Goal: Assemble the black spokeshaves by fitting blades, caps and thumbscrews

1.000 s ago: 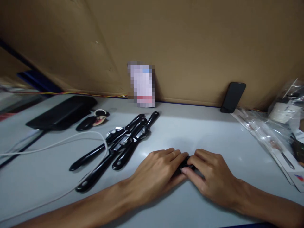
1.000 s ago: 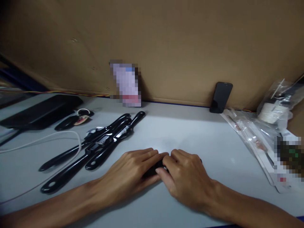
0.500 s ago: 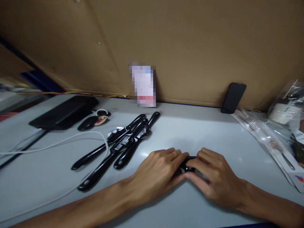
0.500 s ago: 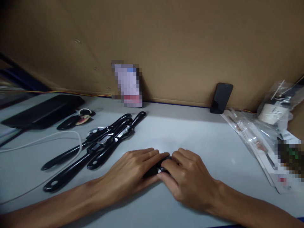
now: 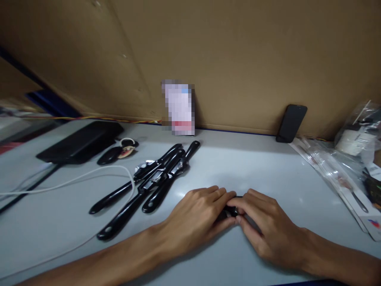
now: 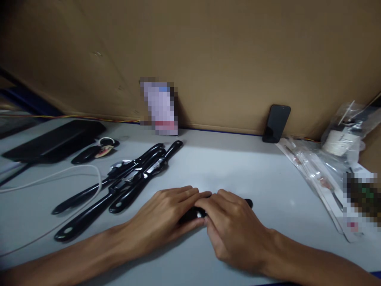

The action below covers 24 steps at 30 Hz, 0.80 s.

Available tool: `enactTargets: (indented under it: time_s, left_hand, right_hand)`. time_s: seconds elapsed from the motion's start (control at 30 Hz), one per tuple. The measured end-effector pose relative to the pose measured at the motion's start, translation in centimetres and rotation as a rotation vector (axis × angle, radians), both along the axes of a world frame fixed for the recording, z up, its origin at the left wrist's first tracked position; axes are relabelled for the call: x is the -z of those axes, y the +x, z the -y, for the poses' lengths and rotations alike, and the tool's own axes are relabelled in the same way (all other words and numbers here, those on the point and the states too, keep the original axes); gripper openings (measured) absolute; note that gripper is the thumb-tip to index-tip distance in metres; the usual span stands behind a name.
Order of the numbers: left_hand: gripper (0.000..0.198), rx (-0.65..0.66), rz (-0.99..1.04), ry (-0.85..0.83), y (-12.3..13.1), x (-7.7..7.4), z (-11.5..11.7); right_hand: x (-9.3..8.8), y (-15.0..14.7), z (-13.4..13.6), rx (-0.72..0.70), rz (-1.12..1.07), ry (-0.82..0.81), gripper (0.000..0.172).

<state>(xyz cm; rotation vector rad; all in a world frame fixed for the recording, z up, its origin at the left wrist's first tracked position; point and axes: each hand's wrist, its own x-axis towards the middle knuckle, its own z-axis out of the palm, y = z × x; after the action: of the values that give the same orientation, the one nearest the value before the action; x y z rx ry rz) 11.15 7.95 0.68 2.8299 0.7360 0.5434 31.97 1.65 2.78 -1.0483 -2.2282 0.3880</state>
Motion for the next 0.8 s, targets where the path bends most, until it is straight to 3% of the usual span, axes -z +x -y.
enactTargets:
  time_s: [0.17,0.4,0.6,0.8]
  left_hand:
    - [0.03,-0.002,-0.02,-0.001,-0.1,0.1,0.0]
    - [0.026,0.0,-0.058,0.009,0.0,0.1,0.0]
    - [0.025,0.002,-0.002,0.028,-0.1,0.1,0.1]
    - [0.025,0.001,-0.024,0.009,-0.1,0.1,0.0]
  right_hand:
    - [0.3,0.2,0.4,0.172,0.019,-0.107,0.015]
    - [0.9,0.5,-0.6,0.034,-0.07,-0.012,0.037]
    - [0.4,0.0,-0.3,0.111,-0.097,0.01,0.013]
    - [0.6,0.1,-0.4,-0.022,-0.071,0.131,0.032]
